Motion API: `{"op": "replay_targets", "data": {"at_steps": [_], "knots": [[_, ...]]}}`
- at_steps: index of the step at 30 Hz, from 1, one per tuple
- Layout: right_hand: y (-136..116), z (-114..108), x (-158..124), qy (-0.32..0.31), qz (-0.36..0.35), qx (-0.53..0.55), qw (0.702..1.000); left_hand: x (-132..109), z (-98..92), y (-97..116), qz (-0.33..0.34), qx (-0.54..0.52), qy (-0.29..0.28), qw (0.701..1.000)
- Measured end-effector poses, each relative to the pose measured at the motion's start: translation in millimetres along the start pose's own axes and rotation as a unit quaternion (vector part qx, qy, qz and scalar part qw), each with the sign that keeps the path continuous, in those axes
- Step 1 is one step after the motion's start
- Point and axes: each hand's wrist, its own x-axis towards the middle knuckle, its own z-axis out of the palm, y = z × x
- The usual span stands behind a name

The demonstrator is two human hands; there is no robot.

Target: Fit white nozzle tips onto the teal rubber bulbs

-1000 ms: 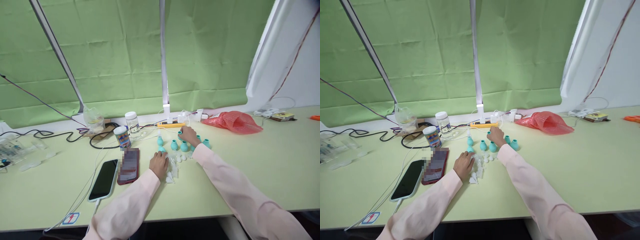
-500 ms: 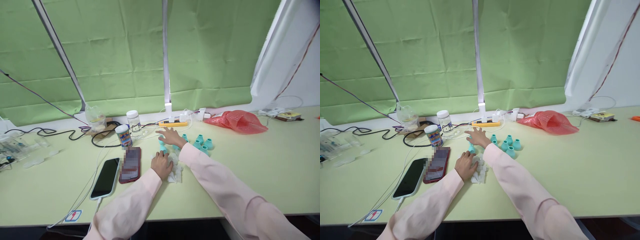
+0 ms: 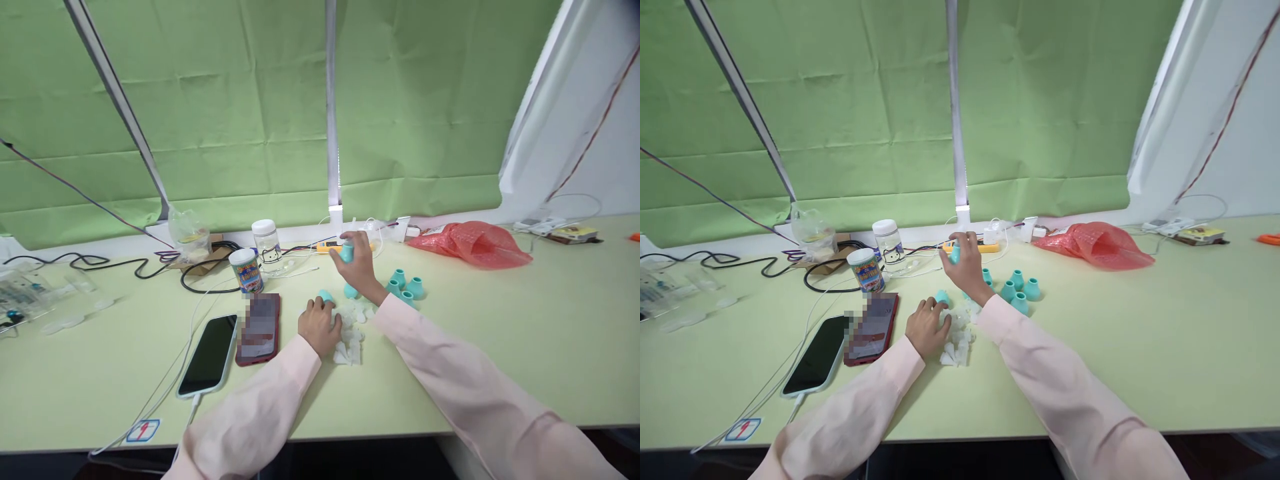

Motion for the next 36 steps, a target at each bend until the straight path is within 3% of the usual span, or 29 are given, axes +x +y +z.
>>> {"op": "replay_targets", "data": {"at_steps": [2, 4, 6, 9, 14, 19, 21, 22, 25, 28, 32, 36], "knots": [[-0.9, -11.9, -8.9, -0.01, -0.029, 0.048, 0.998, 0.3, -2.8, -0.9, -0.007, -0.034, 0.026, 0.999], [1.9, -23.0, -24.7, -0.106, -0.09, 0.072, 0.988, 1.2, -6.6, -3.4, -0.013, -0.108, 0.055, 0.993], [6.8, -31.9, -44.8, -0.232, -0.163, 0.059, 0.957, 2.3, -10.4, -7.0, -0.018, -0.217, 0.081, 0.973], [11.6, -39.4, -74.3, -0.33, -0.224, 0.026, 0.917, 3.4, -12.9, -10.6, -0.012, -0.336, 0.093, 0.937], [3.7, -40.6, -97.8, -0.352, -0.255, -0.007, 0.9, 6.6, -3.6, -7.9, 0.01, -0.381, 0.008, 0.925], [1.9, -39.0, -100.8, -0.321, -0.273, 0.002, 0.907, 14.0, 2.8, -9.8, -0.086, -0.57, -0.126, 0.808], [6.2, -39.0, -100.5, -0.288, -0.285, 0.009, 0.914, 15.6, 0.6, -12.6, -0.101, -0.588, -0.13, 0.792], [8.6, -39.6, -99.7, -0.272, -0.285, 0.017, 0.919, 15.9, -0.9, -14.1, -0.102, -0.573, -0.103, 0.807], [13.2, -43.9, -94.5, -0.242, -0.264, 0.044, 0.932, 15.8, -3.2, -18.5, -0.076, -0.414, 0.028, 0.907], [12.7, -48.1, -88.0, -0.252, -0.227, 0.04, 0.94, 15.8, 0.9, -22.5, -0.047, -0.213, 0.05, 0.975], [12.6, -43.6, -86.1, -0.205, -0.162, 0.06, 0.964, 16.8, 9.2, -25.3, -0.044, -0.104, 0.006, 0.994], [18.2, -33.4, -90.3, -0.128, -0.094, 0.077, 0.984, 14.7, 5.5, -22.9, -0.028, -0.1, 0.045, 0.994]]}}
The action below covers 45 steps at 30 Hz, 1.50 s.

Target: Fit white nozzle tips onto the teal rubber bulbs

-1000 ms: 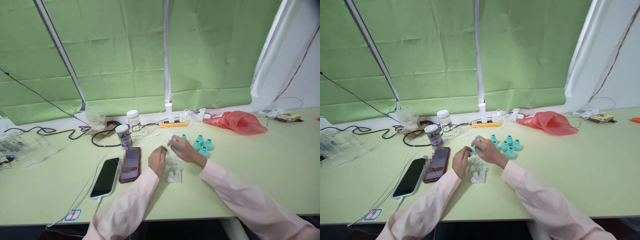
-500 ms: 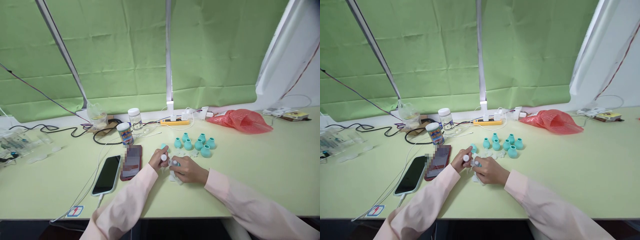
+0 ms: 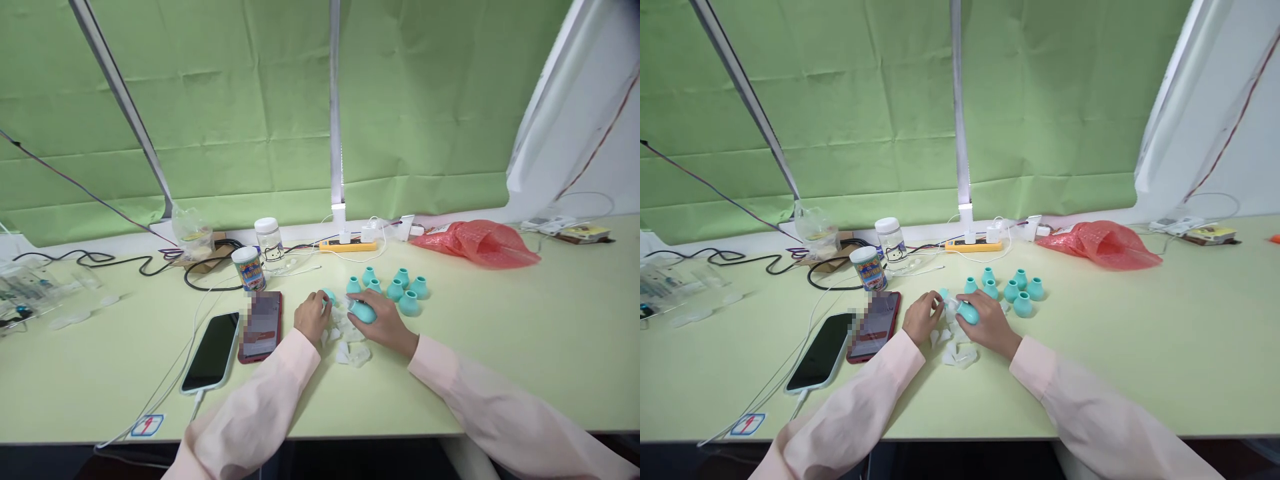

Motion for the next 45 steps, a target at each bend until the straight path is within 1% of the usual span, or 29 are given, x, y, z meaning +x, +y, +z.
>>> {"op": "replay_targets", "data": {"at_steps": [2, 3, 4, 6, 8, 10, 13, 15, 17, 20, 23, 27, 31, 34, 37, 38, 40, 43, 45], "knots": [[2.7, 3.5, -1.6, 0.012, 0.02, 0.003, 1.0, -2.1, -4.9, 3.5, 0.016, -0.035, 0.046, 0.998], [3.5, 4.6, -2.4, 0.014, 0.028, 0.007, 1.0, -3.2, -7.1, 5.5, 0.029, -0.067, 0.057, 0.996], [3.7, 5.5, -3.0, 0.014, 0.034, 0.012, 0.999, -4.2, -8.7, 7.4, 0.041, -0.111, 0.055, 0.991], [2.3, 6.6, -4.2, 0.01, 0.043, 0.024, 0.999, -5.5, -9.5, 11.1, 0.049, -0.221, 0.023, 0.974], [-1.4, 7.4, -5.5, 0.008, 0.051, 0.036, 0.998, -5.9, -7.4, 14.2, 0.028, -0.336, -0.008, 0.941], [-6.3, 8.0, -6.6, 0.011, 0.066, 0.052, 0.996, -5.5, -4.2, 16.2, -0.014, -0.433, -0.028, 0.901], [-12.2, 8.3, -7.5, 0.018, 0.094, 0.085, 0.992, -4.2, -2.1, 16.7, -0.052, -0.532, -0.068, 0.842], [-13.7, 7.5, -7.1, 0.016, 0.11, 0.106, 0.988, -3.3, -3.0, 16.0, -0.049, -0.567, -0.084, 0.818], [-13.5, 6.1, -6.1, 0.008, 0.125, 0.125, 0.984, -2.6, -4.9, 15.3, -0.038, -0.583, -0.092, 0.807], [-12.0, 4.0, -4.5, -0.005, 0.143, 0.148, 0.979, -2.1, -6.9, 14.6, -0.027, -0.594, -0.102, 0.797], [-10.4, 3.0, -3.9, -0.005, 0.158, 0.158, 0.975, -1.9, -6.6, 13.8, -0.019, -0.602, -0.111, 0.79], [-9.2, 3.2, -3.9, 0.01, 0.165, 0.145, 0.975, -1.9, -4.1, 12.3, -0.007, -0.607, -0.118, 0.786], [-8.8, 4.5, -4.3, 0.03, 0.149, 0.114, 0.982, -3.4, -4.7, 14.7, -0.005, -0.621, -0.121, 0.774], [-7.9, 7.0, -5.2, 0.053, 0.132, 0.093, 0.985, -5.6, -6.8, 19.2, -0.028, -0.639, -0.098, 0.763], [-6.2, 9.8, -6.7, 0.076, 0.106, 0.078, 0.988, -8.1, -7.2, 23.6, -0.093, -0.645, -0.044, 0.757], [-5.6, 10.5, -7.3, 0.081, 0.096, 0.074, 0.989, -9.0, -6.7, 24.9, -0.116, -0.642, -0.037, 0.757], [-4.3, 11.2, -8.1, 0.087, 0.077, 0.061, 0.991, -10.8, -5.2, 26.8, -0.14, -0.631, -0.044, 0.762], [-2.6, 10.8, -8.7, 0.089, 0.049, 0.03, 0.994, -13.3, -2.7, 28.0, -0.125, -0.617, -0.066, 0.774], [-1.7, 10.2, -8.6, 0.082, 0.024, 0.004, 0.996, -14.6, -1.6, 27.7, -0.11, -0.604, -0.055, 0.788]]}}
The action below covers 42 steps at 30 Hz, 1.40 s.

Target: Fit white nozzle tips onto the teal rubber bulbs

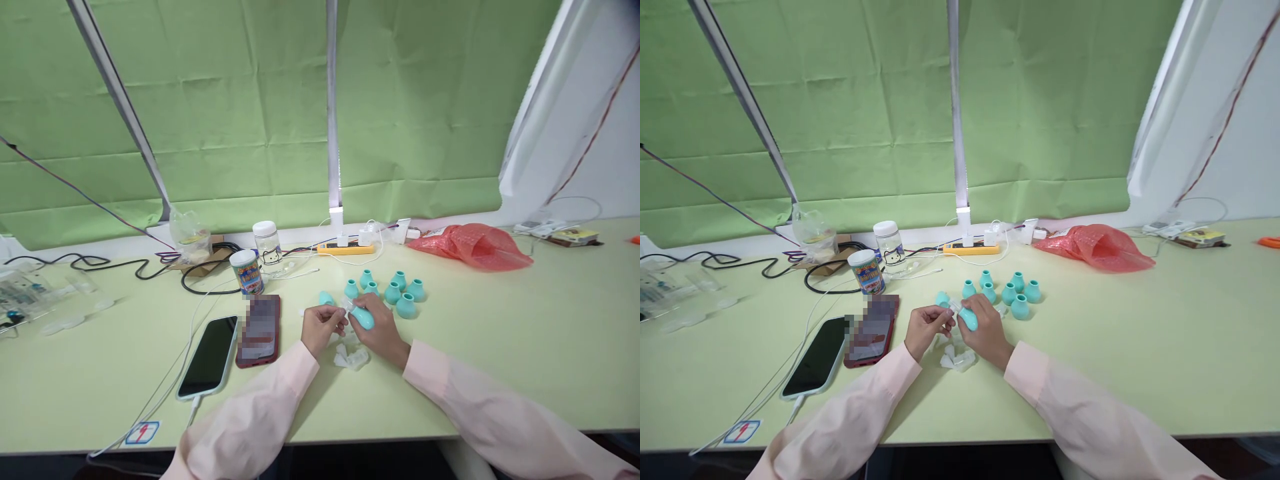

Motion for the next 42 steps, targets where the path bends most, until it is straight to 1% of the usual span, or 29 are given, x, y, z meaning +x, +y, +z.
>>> {"op": "replay_targets", "data": {"at_steps": [4, 7, 10, 13, 16, 18, 21, 24, 27, 30, 33, 36, 39, 42], "knots": [[0.6, -0.4, 0.9, -0.015, -0.054, -0.03, 0.998, -0.5, -1.6, -2.0, 0.035, 0.026, 0.022, 0.999], [-0.3, -0.5, 1.2, -0.019, -0.07, -0.026, 0.997, 0.0, -2.6, -2.5, 0.034, 0.026, 0.022, 0.999], [-2.2, -1.0, 1.5, -0.008, -0.036, -0.009, 0.999, 0.5, -2.4, -1.9, 0.032, 0.023, 0.028, 0.999], [-4.2, -1.2, 1.6, -0.001, 0.008, 0.004, 1.0, 0.9, -1.4, -0.2, 0.015, 0.012, 0.051, 0.999], [-4.8, -0.3, 0.8, -0.01, 0.008, 0.005, 1.0, 1.3, -0.7, 1.6, -0.001, 0.018, 0.069, 0.997], [-3.7, 0.4, 0.0, -0.01, -0.005, -0.006, 1.0, 1.7, -0.9, 2.0, 0.001, 0.022, 0.064, 0.998], [-0.2, -0.1, -0.3, -0.009, -0.048, -0.052, 0.997, 2.8, -2.4, 1.1, -0.021, -0.013, 0.036, 0.999], [1.6, -3.3, 0.8, -0.031, -0.089, -0.139, 0.986, 4.1, -4.5, -0.5, -0.082, -0.075, 0.004, 0.994], [-1.1, -6.8, 2.3, -0.055, -0.104, -0.223, 0.968, 4.7, -5.7, -1.8, -0.122, -0.116, -0.003, 0.986], [-4.7, -7.7, 3.2, -0.061, -0.106, -0.257, 0.959, 4.3, -5.6, -3.1, -0.121, -0.125, 0.003, 0.985], [-4.4, -6.0, 3.0, -0.058, -0.084, -0.243, 0.965, 3.5, -4.8, -4.3, -0.096, -0.116, 0.013, 0.988], [-0.8, -4.0, 2.6, -0.045, -0.062, -0.196, 0.978, 3.1, -4.3, -4.4, -0.063, -0.089, 0.017, 0.994], [2.6, -2.5, 2.2, -0.034, -0.069, -0.139, 0.987, 3.3, -4.5, -3.8, -0.041, -0.063, 0.01, 0.997], [3.9, -0.8, 1.0, -0.024, -0.077, -0.104, 0.991, 3.9, -5.2, -4.0, -0.03, -0.052, 0.007, 0.998]]}}
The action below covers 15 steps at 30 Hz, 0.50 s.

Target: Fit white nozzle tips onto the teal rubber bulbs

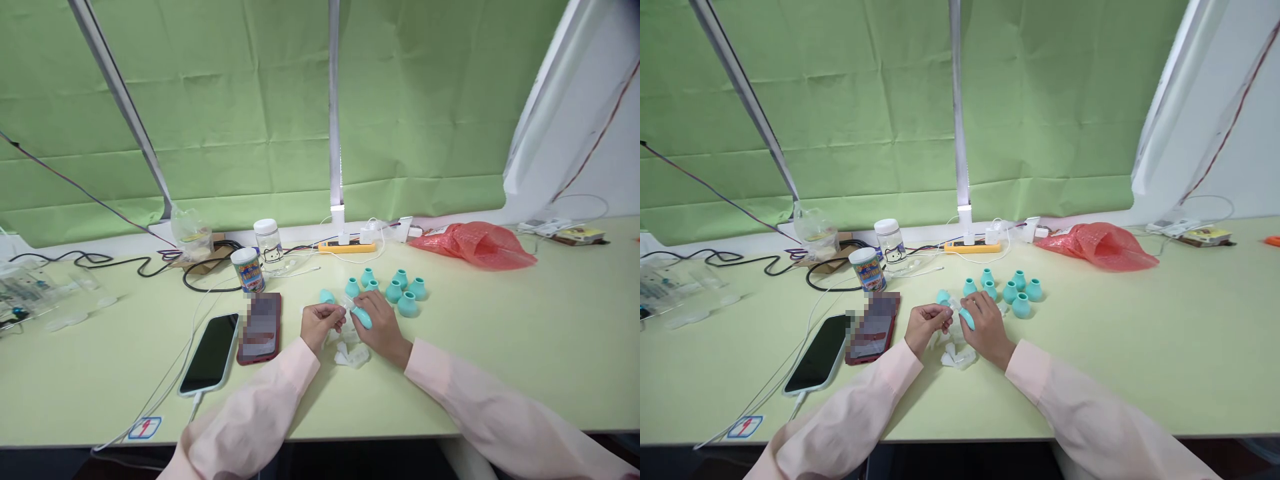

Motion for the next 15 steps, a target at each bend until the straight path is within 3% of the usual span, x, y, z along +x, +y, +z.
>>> {"op": "replay_targets", "data": {"at_steps": [5, 15], "knots": [[-1.9, 1.5, -2.7, -0.004, -0.008, -0.012, 1.0, 0.6, -1.3, -1.5, 0.012, 0.004, 0.008, 1.0], [-10.5, -10.2, 6.6, -0.056, -0.06, -0.186, 0.979, 1.0, -1.3, -2.9, 0.013, 0.019, 0.051, 0.998]]}}
